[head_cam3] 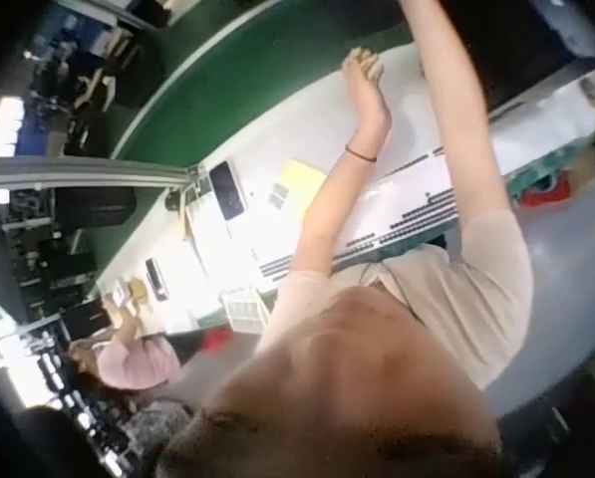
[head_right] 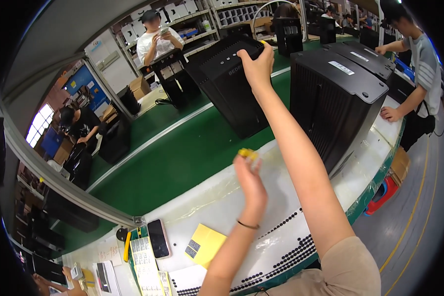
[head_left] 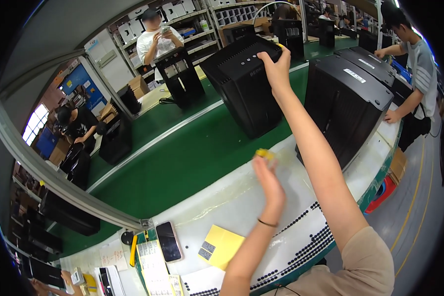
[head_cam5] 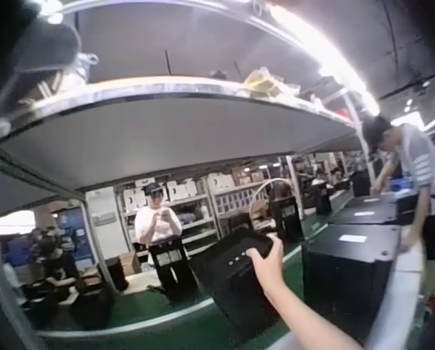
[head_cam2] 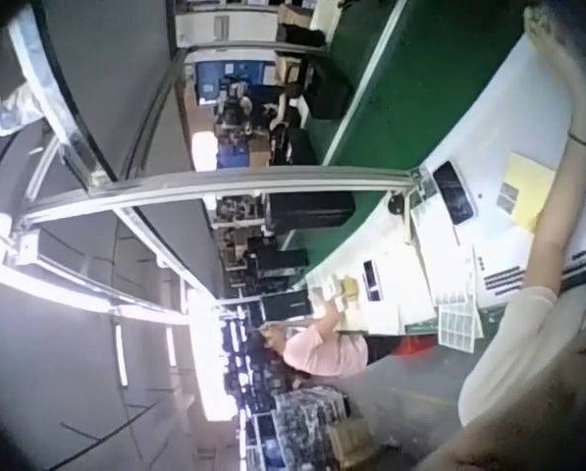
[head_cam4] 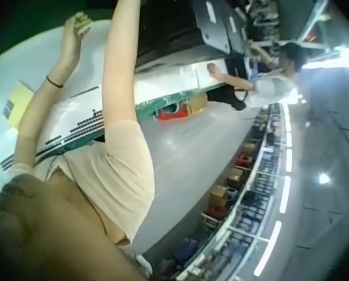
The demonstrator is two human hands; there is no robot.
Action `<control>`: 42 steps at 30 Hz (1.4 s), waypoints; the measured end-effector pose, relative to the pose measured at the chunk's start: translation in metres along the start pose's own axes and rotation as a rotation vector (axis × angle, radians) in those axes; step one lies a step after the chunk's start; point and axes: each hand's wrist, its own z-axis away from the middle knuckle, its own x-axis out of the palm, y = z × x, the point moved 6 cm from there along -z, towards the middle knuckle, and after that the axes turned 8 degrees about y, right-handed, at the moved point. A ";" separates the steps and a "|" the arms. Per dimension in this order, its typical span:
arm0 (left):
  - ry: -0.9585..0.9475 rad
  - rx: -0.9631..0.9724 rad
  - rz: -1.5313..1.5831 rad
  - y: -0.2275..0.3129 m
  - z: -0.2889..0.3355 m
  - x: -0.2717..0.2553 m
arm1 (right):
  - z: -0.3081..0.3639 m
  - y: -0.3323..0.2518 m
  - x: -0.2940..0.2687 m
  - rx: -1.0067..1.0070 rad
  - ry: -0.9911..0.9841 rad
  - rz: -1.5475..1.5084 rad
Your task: Applying adhesive labels and protective components to electronic device enclosures on an assembly line.
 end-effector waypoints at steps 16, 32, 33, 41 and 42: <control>-0.415 -0.528 0.229 0.013 -0.064 -0.006 | 0.139 -0.075 -0.154 -0.081 -0.292 -0.318; -0.138 -0.199 0.177 0.012 -0.063 -0.117 | 0.168 -0.061 -0.214 0.556 -0.368 -0.488; -0.108 -0.186 0.172 0.038 -0.058 -0.115 | 0.167 -0.058 -0.213 0.617 -0.398 -0.469; -0.400 0.268 -0.335 0.194 0.000 -0.088 | 0.183 -0.036 -0.174 0.949 -0.554 -0.248; -0.440 0.332 -0.413 0.203 0.012 -0.076 | 0.182 -0.025 -0.166 0.958 -0.561 -0.249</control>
